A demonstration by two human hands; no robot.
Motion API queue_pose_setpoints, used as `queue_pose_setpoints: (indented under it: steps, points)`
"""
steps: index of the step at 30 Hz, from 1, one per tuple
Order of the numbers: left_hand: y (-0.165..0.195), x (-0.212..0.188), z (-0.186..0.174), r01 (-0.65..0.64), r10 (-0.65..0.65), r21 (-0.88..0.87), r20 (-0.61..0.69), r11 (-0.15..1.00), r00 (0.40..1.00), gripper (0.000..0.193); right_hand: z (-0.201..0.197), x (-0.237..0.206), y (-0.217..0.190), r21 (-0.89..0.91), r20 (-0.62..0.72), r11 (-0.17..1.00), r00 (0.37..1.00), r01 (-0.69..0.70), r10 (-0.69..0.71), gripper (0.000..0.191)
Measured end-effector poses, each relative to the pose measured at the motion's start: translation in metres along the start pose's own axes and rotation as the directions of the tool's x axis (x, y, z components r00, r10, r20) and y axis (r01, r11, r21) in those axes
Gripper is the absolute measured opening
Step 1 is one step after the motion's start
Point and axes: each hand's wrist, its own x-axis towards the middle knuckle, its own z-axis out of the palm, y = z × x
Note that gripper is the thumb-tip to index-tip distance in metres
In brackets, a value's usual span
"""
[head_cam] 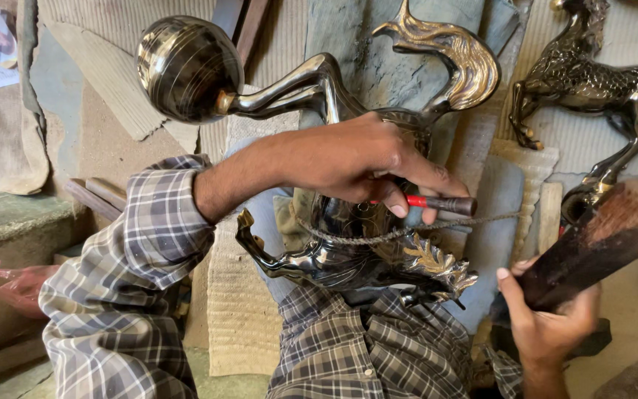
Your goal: The person uses a chisel and hammer to engrave a design into a polished metal horse figurine. They repeatedly tap the chisel along the figurine's body to create a pattern.
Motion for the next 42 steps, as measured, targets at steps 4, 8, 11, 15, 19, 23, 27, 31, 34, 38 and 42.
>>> queue_pose_setpoints:
  steps: [4,8,11,15,19,23,27,31,34,38,42]
  points:
    - [-0.001,0.004,-0.003,0.063,-0.067,0.044,0.084,0.997,0.994,0.061,-0.003,0.005,-0.017,0.293,-0.135,0.95,0.988,0.113,-0.076,0.077]
    - [0.001,0.008,-0.003,0.112,-0.116,0.038,0.157,0.993,0.981,0.063,-0.002,0.016,-0.031,0.118,-0.083,0.959,0.965,0.258,-0.25,0.088]
    - [0.002,0.005,-0.003,0.078,-0.086,0.069,0.125,0.995,0.988,0.07,0.001,0.028,-0.039,-0.461,0.163,0.77,0.895,0.442,-0.416,0.104]
    - [0.007,-0.006,-0.002,0.024,-0.021,0.093,-0.039,0.995,0.999,0.078,0.006,0.046,-0.046,-0.097,0.102,0.935,0.937,0.342,-0.333,0.094]
    - [0.014,-0.016,0.007,0.092,-0.081,0.056,-0.179,0.994,0.981,0.068,0.009,0.068,-0.053,-0.42,0.352,0.679,0.797,0.603,-0.49,0.096]
    - [0.016,-0.02,0.024,0.291,-0.214,0.183,-0.352,0.939,0.911,0.044,0.008,0.094,-0.06,-0.131,0.318,0.94,0.911,0.315,-0.261,0.085]
    - [0.021,-0.029,0.035,0.304,-0.208,0.111,-0.51,0.946,0.834,0.041,0.004,0.118,-0.069,-0.107,0.412,0.955,0.886,0.277,-0.211,0.075]
    - [0.032,-0.034,0.043,0.257,-0.135,0.09,-0.661,0.962,0.738,0.047,-0.002,0.137,-0.077,-0.186,0.419,0.972,0.906,0.141,-0.051,0.034]
    - [0.039,-0.038,0.043,0.402,-0.375,-0.116,-0.652,0.908,0.659,0.054,-0.005,0.147,-0.083,-0.233,0.387,0.972,0.913,-0.038,0.129,0.017]
    - [0.037,-0.039,0.043,0.274,-0.191,0.013,-0.683,0.962,0.704,0.057,-0.004,0.157,-0.09,-0.149,0.397,0.986,0.909,-0.077,0.131,0.016]
    - [0.028,-0.039,0.046,0.24,-0.159,0.041,-0.64,0.97,0.752,0.053,0.0,0.166,-0.098,-0.227,0.445,0.974,0.89,0.007,0.098,0.017]
